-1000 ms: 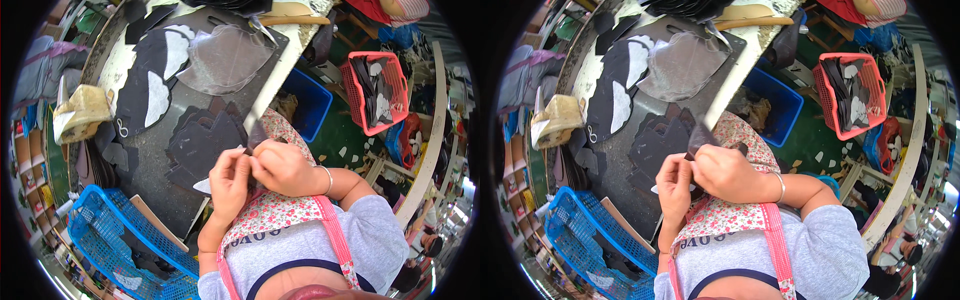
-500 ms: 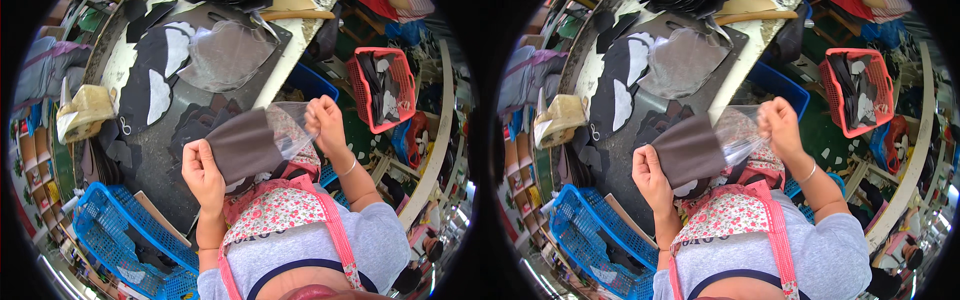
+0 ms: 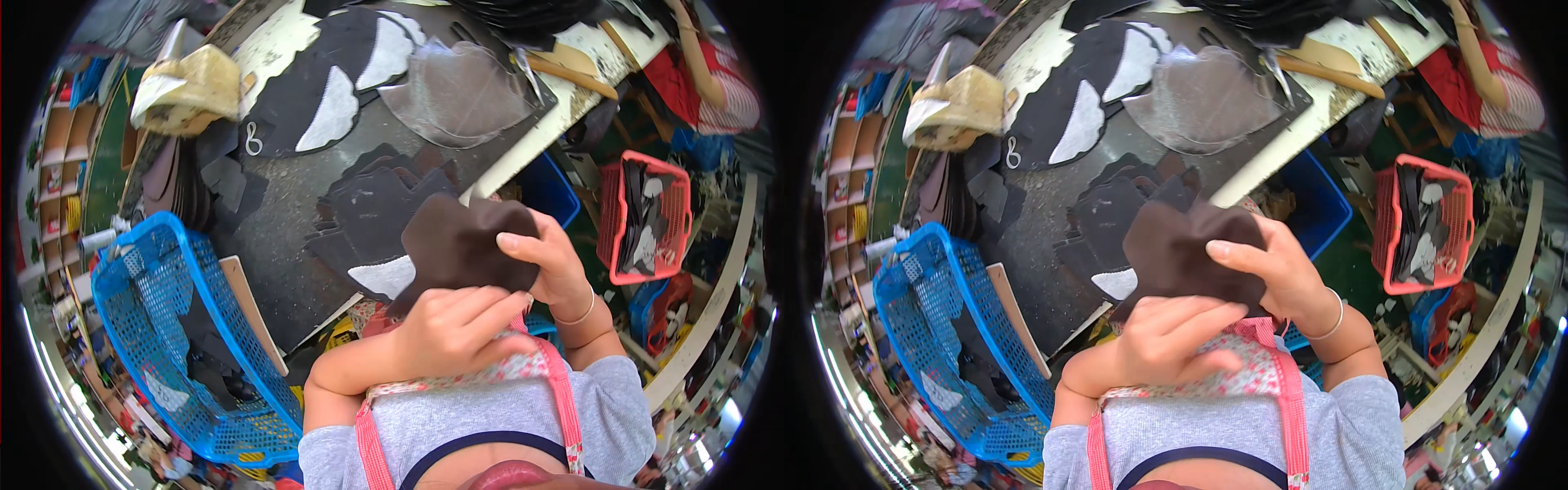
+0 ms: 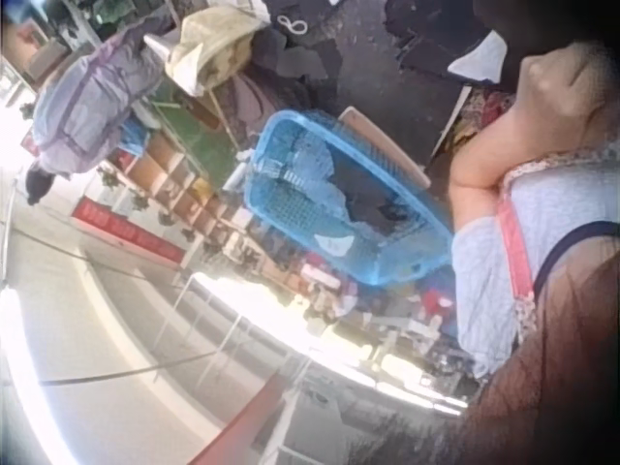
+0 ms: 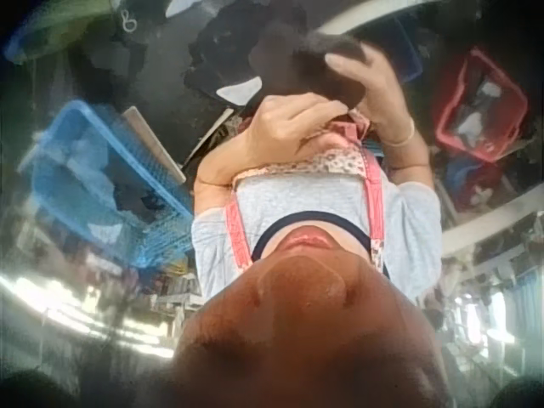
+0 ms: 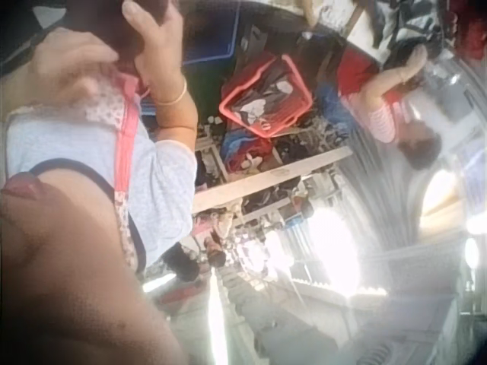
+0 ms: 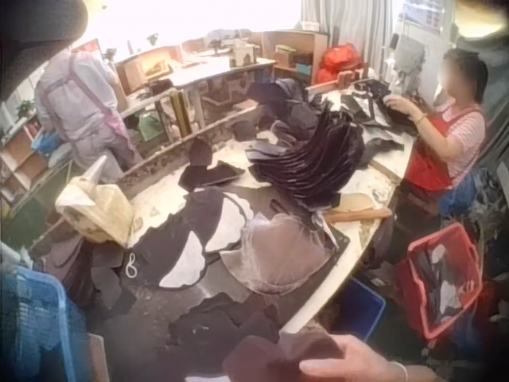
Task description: Applying glue to the edges of leather shoe parts using a brush and stacking them.
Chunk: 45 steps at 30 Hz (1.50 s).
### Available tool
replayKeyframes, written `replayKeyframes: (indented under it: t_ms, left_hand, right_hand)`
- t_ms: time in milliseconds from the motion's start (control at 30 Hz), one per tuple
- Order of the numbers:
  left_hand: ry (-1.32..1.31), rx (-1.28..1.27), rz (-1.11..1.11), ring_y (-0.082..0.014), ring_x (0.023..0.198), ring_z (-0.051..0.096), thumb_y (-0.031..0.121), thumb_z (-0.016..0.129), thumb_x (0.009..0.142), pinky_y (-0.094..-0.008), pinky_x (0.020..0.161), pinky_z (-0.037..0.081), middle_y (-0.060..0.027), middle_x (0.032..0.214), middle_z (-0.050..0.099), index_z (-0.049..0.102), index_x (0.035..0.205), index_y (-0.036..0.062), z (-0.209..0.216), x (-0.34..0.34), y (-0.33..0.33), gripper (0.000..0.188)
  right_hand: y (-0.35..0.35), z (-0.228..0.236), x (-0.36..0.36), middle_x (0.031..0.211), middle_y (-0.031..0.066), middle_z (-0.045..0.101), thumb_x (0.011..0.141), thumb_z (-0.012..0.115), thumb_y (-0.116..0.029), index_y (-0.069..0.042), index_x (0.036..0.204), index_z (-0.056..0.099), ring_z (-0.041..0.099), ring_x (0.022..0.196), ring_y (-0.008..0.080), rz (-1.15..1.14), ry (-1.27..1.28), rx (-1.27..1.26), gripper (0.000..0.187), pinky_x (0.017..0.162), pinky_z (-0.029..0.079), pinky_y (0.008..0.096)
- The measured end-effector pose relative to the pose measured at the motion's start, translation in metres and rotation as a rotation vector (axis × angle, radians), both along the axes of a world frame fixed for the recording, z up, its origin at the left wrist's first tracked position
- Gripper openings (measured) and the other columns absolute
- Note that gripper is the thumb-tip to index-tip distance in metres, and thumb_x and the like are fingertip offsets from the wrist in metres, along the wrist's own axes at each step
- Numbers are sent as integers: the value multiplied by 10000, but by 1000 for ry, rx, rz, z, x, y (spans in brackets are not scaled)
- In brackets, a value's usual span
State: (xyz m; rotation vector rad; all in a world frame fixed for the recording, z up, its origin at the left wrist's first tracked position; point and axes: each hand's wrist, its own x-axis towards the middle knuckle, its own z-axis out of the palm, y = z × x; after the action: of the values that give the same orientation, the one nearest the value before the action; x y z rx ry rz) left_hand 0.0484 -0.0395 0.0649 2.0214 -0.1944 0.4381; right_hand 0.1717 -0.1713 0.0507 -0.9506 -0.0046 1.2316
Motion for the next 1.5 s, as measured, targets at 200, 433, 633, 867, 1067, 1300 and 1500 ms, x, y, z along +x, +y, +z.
replayKeyframes:
  t_ms: [200,433,633,867,1067,1300,1500]
  left_hand:
    - [694,-814,89,-98,691,657,350,758,830,-271,571,525,-66,849,680,642,982,9,-41,-65,31,391]
    - [192,-1598,482,-217,1142,574,34,542,960,-378,974,479,-133,1267,558,475,1266,4,-53,-69,24,315]
    - [173,-1102,733,-92,721,618,88,594,954,-237,595,514,-68,898,659,601,1037,-12,-54,-69,57,130]
    - [318,-856,938,-30,612,552,12,641,900,-172,523,446,-35,786,630,520,1176,-33,-58,-68,63,305]
    - [434,-590,947,-1,560,492,15,702,846,-165,508,403,6,689,566,496,1202,-55,-74,-81,53,417]
    - [485,-635,919,-26,677,545,-13,675,849,-175,597,446,-18,795,598,479,1253,-42,-76,-82,50,449]
    - [439,-619,952,-25,625,539,1,698,838,-179,572,454,-17,726,589,498,1217,-58,-75,-82,49,433]
  right_hand:
    - [27,25,-18,1180,97,611,952,544,-78,-4,1266,512,620,1046,162,-106,47,20,325,869,521,308]
    - [45,-6,-30,1087,62,650,945,585,-60,-7,1171,608,621,976,125,-78,-202,-5,233,848,509,286]
    - [71,-20,-20,905,27,667,929,631,-60,36,1036,651,598,791,70,-24,-647,-214,145,704,486,218]
    - [72,-46,-12,547,-42,491,871,708,-54,3,732,560,387,487,8,-24,-1106,-459,211,427,292,196]
    - [61,-59,-18,546,-9,459,825,746,-50,8,686,510,383,487,28,-5,-1202,-510,279,432,300,212]
    - [59,-60,-18,548,28,481,802,756,-48,12,682,501,409,469,69,18,-1270,-503,288,438,335,234]
    - [61,-54,-21,563,31,514,804,736,-40,8,698,562,453,479,68,27,-1272,-496,210,434,355,233]
